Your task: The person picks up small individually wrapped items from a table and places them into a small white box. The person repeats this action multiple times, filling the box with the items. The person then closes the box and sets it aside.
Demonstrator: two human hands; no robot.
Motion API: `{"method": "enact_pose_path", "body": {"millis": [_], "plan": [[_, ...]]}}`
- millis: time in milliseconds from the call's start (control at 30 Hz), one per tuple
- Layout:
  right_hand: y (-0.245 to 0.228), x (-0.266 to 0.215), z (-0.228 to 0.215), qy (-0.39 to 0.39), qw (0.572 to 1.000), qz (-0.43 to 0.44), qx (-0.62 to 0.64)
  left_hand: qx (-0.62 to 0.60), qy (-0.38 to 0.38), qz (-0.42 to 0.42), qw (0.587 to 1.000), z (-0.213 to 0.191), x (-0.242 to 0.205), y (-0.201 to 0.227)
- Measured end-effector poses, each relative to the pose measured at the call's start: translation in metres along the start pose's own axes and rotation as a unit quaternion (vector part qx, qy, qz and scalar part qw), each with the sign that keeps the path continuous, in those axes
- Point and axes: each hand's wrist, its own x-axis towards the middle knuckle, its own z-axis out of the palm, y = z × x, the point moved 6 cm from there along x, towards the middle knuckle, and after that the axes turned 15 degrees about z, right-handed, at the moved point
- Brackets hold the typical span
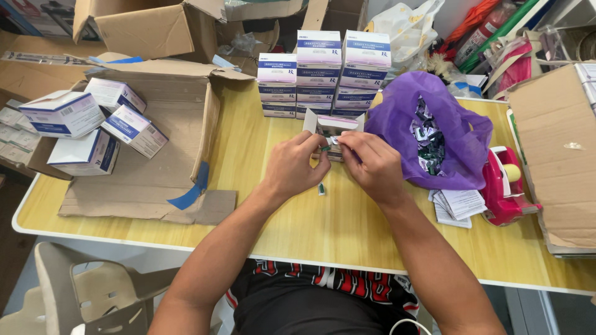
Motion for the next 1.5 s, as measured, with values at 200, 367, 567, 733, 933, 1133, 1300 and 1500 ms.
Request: {"method": "enact_pose_path", "body": {"millis": [200,367,567,733,933,1133,1300,1500], "plan": [[-0.002,0.000,-0.011,0.023,0.999,-0.021,-0.011,0.000,0.073,0.026,0.997,-0.008,-0.003,0.002],[-0.003,-0.001,-0.020,0.040,0.998,-0.047,0.010,0.018,0.081,0.040,0.996,-0.003,-0.006,-0.002],[-0.011,-0.005,-0.022,0.073,0.994,-0.082,-0.013,-0.030,-0.023,0.020,0.999,0.002,-0.003,-0.003],[-0.004,-0.001,-0.004,-0.011,0.995,-0.044,-0.091,-0.083,-0.280,0.019,0.956,0.018,-0.005,0.001],[0.001,-0.002,-0.006,-0.009,0.998,-0.020,-0.063,-0.090,-0.372,-0.026,0.924,0.032,-0.019,-0.007],[0.008,0.001,-0.017,0.014,0.999,-0.009,-0.046,-0.089,-0.254,0.030,0.963,0.023,-0.011,-0.002],[0.011,0.003,-0.024,0.041,0.998,0.001,-0.037,0.021,0.162,0.136,0.977,-0.018,-0.005,0.015],[0.007,0.002,-0.022,0.027,0.999,0.000,-0.035,0.126,0.035,0.103,0.986,0.003,-0.002,0.002]]}}
